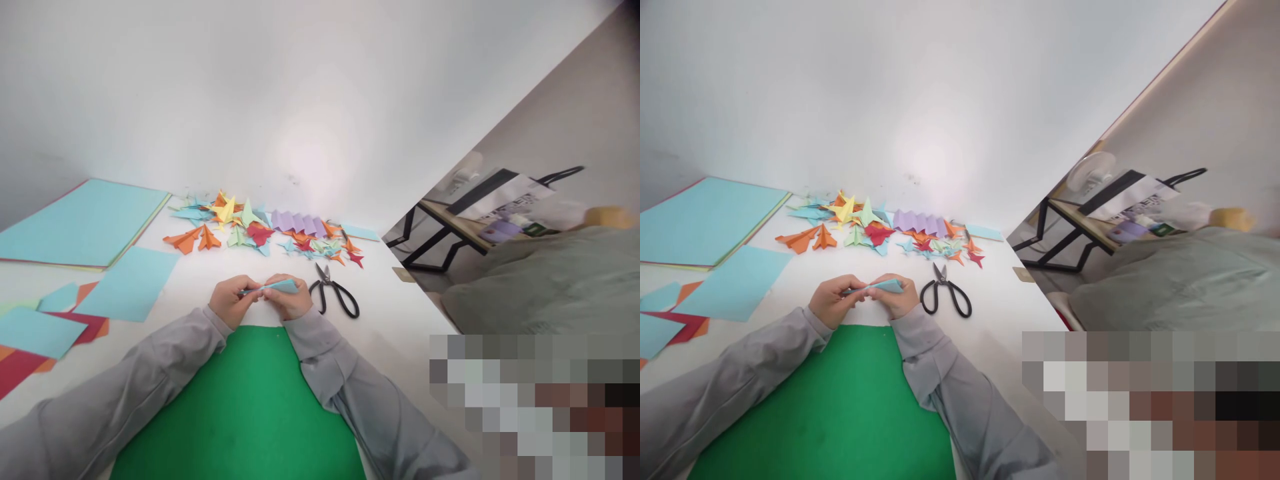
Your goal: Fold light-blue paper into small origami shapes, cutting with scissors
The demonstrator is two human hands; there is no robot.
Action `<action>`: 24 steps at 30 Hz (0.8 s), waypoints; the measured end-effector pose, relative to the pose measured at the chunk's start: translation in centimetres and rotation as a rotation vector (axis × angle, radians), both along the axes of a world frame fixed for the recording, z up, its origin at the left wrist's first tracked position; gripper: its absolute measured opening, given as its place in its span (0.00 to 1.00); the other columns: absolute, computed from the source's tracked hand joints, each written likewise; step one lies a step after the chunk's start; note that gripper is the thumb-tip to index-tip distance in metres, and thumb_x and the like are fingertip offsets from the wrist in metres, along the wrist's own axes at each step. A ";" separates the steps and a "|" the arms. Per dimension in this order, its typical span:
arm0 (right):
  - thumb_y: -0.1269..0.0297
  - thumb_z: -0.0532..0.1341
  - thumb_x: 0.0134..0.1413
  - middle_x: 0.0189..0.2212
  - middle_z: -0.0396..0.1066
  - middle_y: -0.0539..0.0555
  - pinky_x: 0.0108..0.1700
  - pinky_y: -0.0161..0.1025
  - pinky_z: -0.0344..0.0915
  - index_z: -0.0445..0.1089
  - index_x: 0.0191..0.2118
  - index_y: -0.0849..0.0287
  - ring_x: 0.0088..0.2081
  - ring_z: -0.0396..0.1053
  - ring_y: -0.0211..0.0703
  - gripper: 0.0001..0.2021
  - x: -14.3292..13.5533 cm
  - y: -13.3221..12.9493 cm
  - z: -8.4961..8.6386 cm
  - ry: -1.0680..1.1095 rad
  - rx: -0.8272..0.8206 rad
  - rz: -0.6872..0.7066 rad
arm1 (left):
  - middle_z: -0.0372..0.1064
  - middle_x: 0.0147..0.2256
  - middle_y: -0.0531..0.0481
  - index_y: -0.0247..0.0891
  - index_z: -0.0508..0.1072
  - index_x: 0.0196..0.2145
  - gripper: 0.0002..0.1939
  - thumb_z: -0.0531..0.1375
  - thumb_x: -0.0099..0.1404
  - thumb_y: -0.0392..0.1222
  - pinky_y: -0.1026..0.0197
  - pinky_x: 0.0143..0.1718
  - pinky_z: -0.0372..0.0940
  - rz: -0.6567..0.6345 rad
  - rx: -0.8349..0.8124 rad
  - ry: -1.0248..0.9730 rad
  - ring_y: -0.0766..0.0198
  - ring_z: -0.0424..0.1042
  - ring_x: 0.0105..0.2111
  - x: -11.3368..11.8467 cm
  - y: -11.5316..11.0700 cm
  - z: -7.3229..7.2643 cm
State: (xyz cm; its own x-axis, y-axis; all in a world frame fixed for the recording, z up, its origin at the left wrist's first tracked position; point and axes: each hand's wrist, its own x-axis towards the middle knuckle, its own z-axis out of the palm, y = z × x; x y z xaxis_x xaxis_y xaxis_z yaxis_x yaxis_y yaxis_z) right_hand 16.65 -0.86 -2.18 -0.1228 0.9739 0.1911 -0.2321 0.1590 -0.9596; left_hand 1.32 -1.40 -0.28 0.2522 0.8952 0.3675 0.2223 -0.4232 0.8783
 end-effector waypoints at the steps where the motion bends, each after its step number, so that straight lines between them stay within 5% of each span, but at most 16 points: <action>1: 0.68 0.68 0.34 0.19 0.69 0.49 0.26 0.34 0.61 0.72 0.23 0.60 0.22 0.65 0.35 0.06 -0.1 -0.1 0.0 0.009 0.018 -0.012 | 0.68 0.19 0.51 0.34 0.72 0.25 0.08 0.58 0.53 0.41 0.68 0.20 0.63 -0.011 -0.031 -0.006 0.69 0.67 0.20 0.0 -0.1 0.0; 7: 0.69 0.69 0.30 0.17 0.68 0.48 0.25 0.35 0.60 0.72 0.18 0.59 0.21 0.64 0.35 0.05 -0.6 -0.3 0.7 0.152 -0.018 0.003 | 0.71 0.25 0.46 0.31 0.73 0.29 0.11 0.58 0.51 0.42 0.68 0.18 0.62 0.019 -0.092 -0.034 0.66 0.68 0.23 0.3 -0.6 0.7; 15: 0.69 0.71 0.24 0.18 0.70 0.48 0.26 0.36 0.60 0.74 0.23 0.59 0.21 0.64 0.36 0.11 -0.2 -0.3 0.4 0.130 -0.152 -0.031 | 0.70 0.19 0.49 0.32 0.72 0.25 0.10 0.55 0.55 0.40 0.69 0.18 0.62 -0.045 -0.096 -0.063 0.71 0.66 0.17 0.3 -0.7 0.7; 24: 0.67 0.69 0.30 0.15 0.68 0.49 0.24 0.36 0.60 0.72 0.18 0.60 0.20 0.64 0.36 0.05 -0.3 -0.2 0.4 0.122 -0.093 0.022 | 0.72 0.21 0.47 0.31 0.72 0.25 0.10 0.56 0.54 0.40 0.69 0.18 0.63 -0.063 -0.101 -0.040 0.69 0.68 0.17 0.1 -0.8 1.1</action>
State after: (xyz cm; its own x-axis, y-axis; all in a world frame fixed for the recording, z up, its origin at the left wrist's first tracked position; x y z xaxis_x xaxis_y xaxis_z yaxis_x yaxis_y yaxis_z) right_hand 16.38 -1.02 -1.76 -0.1255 0.9854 0.1146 -0.3507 0.0640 -0.9343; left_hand 1.44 -2.25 0.77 0.2960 0.9110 0.2873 0.1621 -0.3443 0.9248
